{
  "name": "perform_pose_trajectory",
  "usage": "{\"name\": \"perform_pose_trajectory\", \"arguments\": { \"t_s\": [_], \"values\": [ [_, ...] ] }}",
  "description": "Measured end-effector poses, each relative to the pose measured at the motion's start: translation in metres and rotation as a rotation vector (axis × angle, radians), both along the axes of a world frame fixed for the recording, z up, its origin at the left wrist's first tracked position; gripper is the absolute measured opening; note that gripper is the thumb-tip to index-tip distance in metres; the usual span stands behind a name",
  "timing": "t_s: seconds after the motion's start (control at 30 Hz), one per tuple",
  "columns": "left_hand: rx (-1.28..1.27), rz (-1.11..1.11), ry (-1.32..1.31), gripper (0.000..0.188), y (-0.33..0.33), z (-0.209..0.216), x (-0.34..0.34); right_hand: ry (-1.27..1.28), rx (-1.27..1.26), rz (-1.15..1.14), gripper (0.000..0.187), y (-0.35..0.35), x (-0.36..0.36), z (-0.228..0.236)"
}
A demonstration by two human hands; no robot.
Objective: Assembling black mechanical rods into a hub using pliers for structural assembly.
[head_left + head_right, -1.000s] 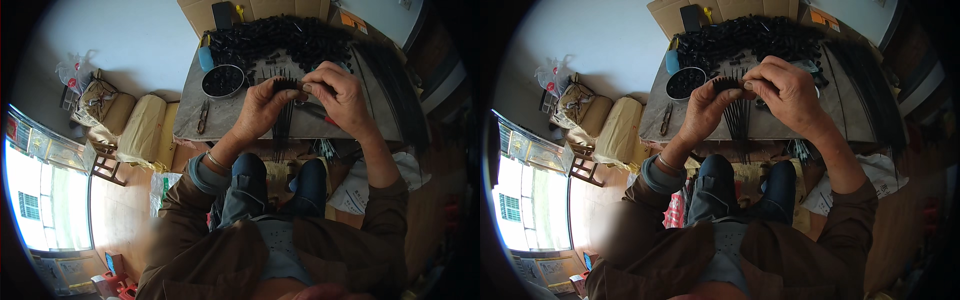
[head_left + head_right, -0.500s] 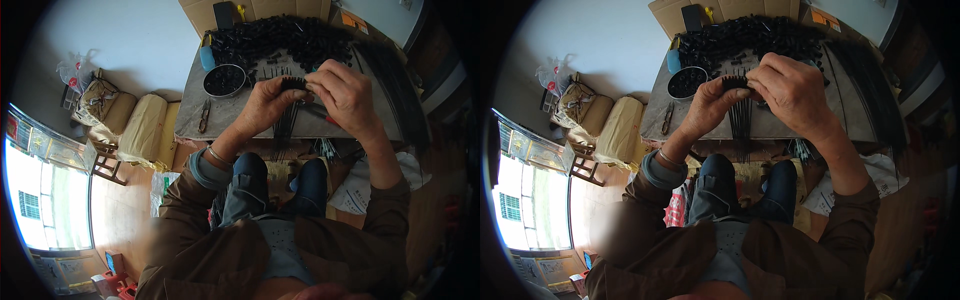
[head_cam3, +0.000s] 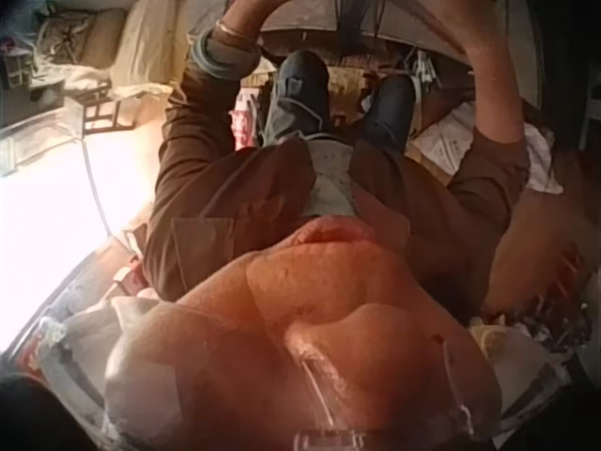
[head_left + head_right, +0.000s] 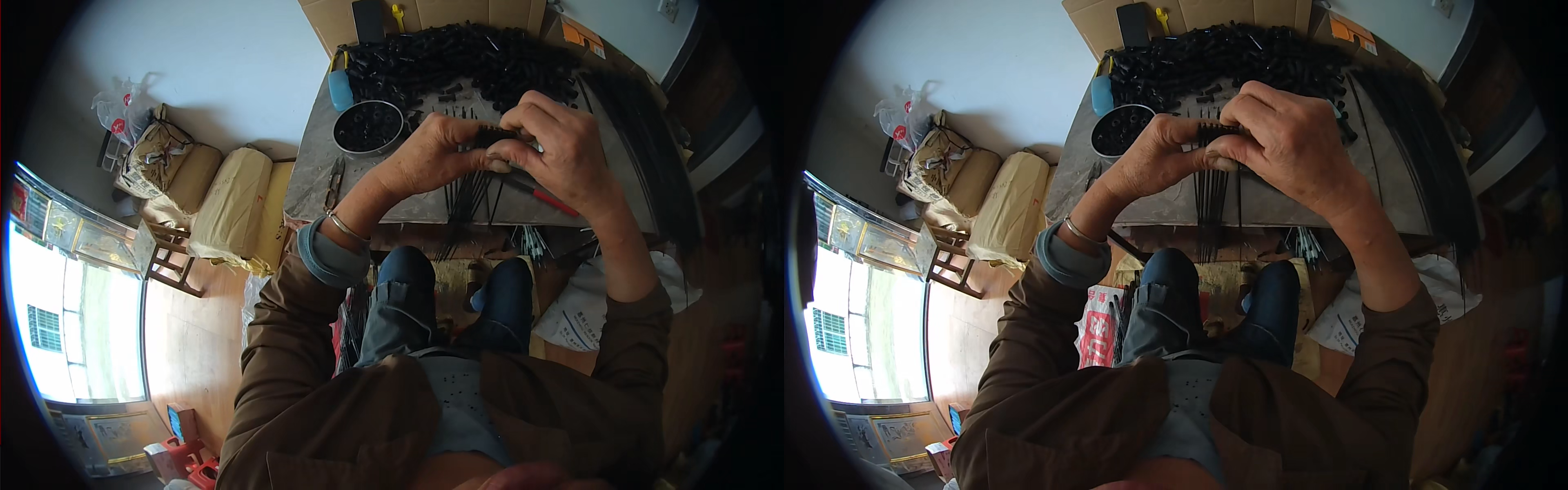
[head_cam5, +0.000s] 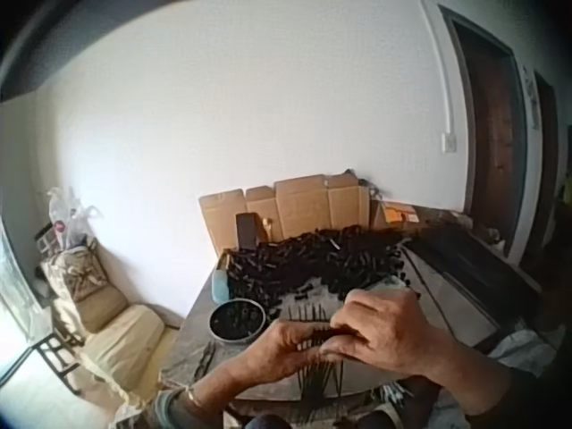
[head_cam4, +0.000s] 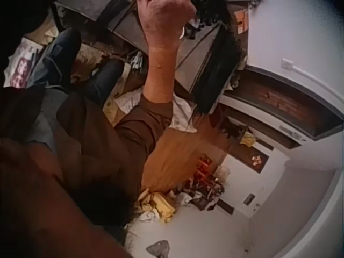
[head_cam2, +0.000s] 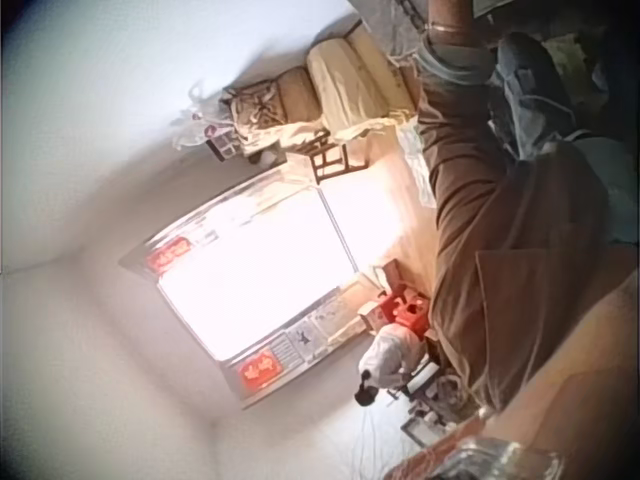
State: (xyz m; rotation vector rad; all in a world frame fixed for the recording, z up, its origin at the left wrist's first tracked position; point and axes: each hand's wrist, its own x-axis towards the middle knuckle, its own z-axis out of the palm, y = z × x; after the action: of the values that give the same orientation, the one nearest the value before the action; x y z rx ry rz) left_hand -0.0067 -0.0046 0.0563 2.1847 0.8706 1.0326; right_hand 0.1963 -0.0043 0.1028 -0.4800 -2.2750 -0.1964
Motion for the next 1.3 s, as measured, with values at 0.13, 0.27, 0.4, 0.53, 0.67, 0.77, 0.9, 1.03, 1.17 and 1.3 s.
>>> {"name": "perform_pose_trajectory", "arguments": {
  "t_s": [0.13,0.27,0.4,0.53,0.67,0.77,0.9,1.03,1.17,1.3],
  "values": [
    [0.073,-0.021,0.114,0.041,0.005,0.000,-0.005,0.037,-0.024,0.025,0.028,0.005,-0.004,-0.003],
    [0.278,-0.052,0.080,0.037,0.014,-0.005,-0.009,0.025,0.056,0.052,0.031,0.008,-0.012,-0.001],
    [0.212,-0.095,0.025,0.037,0.015,-0.004,-0.011,0.030,0.065,0.085,0.032,0.013,-0.017,-0.002],
    [0.349,-0.128,0.038,0.039,0.014,-0.001,-0.013,0.032,-0.046,0.109,0.031,0.012,-0.017,-0.004],
    [0.432,-0.140,0.071,0.040,0.012,0.000,-0.015,0.037,-0.171,0.134,0.031,0.012,-0.021,-0.002],
    [0.364,-0.156,0.137,0.039,0.013,0.003,-0.017,-0.002,-0.119,0.142,0.031,0.013,-0.023,0.001],
    [0.290,-0.143,0.152,0.036,0.012,-0.006,-0.015,0.030,0.098,0.149,0.028,0.008,-0.041,0.002],
    [-0.055,-0.158,-0.216,0.042,0.004,-0.070,0.005,0.000,0.229,0.097,0.020,0.012,-0.054,-0.006],
    [0.215,0.098,0.164,0.061,-0.007,-0.119,0.004,-0.070,0.199,0.019,0.018,0.012,-0.061,-0.008],
    [0.346,0.164,0.463,0.080,0.000,-0.140,0.005,-0.155,-0.013,-0.060,0.016,0.010,-0.064,0.002]
  ]
}}
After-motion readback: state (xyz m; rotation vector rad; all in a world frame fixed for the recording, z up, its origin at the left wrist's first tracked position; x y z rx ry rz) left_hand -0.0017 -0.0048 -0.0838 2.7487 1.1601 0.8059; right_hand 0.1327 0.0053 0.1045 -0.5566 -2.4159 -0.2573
